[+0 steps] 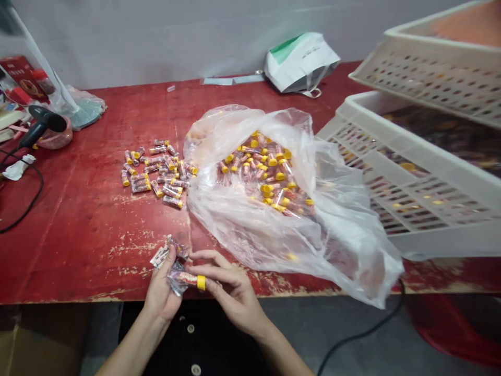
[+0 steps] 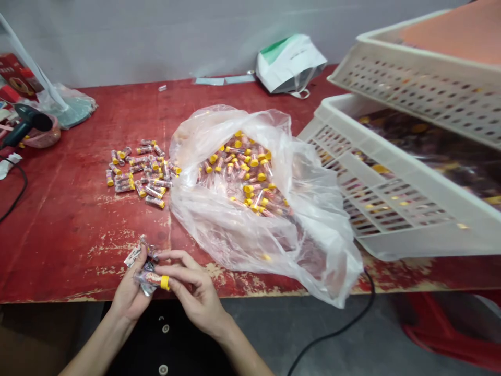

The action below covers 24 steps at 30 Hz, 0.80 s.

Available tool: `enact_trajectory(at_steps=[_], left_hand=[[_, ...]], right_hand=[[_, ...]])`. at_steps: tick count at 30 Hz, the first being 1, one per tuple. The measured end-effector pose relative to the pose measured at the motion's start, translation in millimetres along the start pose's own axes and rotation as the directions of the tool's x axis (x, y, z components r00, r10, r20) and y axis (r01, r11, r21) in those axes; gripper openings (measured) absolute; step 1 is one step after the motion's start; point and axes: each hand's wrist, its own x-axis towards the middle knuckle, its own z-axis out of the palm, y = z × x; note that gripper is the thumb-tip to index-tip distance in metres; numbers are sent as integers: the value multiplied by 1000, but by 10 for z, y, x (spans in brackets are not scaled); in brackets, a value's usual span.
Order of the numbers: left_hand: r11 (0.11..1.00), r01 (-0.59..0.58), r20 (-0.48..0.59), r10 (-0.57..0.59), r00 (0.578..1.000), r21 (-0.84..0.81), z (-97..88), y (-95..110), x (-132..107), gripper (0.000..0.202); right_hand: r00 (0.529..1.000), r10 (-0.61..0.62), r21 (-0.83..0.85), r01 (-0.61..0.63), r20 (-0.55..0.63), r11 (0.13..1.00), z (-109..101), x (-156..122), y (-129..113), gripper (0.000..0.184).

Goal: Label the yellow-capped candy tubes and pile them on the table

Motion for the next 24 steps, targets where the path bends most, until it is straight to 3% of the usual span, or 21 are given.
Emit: enact_trajectory(at_steps=[5, 14, 17, 20, 24], left_hand=[[1000, 19, -61, -18, 998, 15, 1, -8, -34, 12], [999, 47, -55, -48, 997, -7, 30, -15, -77, 10], [997, 78, -59, -78, 995, -5, 33, -25, -89, 13], [1000, -2, -65, 2, 998, 1, 37, -39, -88, 15], [994, -105, -115, 104, 988, -3, 44, -53, -72, 17]], right_hand=[[998, 19, -75, -15, 61, 997, -55, -21, -17, 29], [998, -32, -84, 38, 62, 996, -117, 37, 32, 26], [999, -52, -88, 53, 10, 995, -111, 50, 44, 25], [1000, -12, -81, 11, -12, 997, -104, 51, 45, 24], [993, 90, -24, -88, 81, 996, -134, 36, 33, 25]])
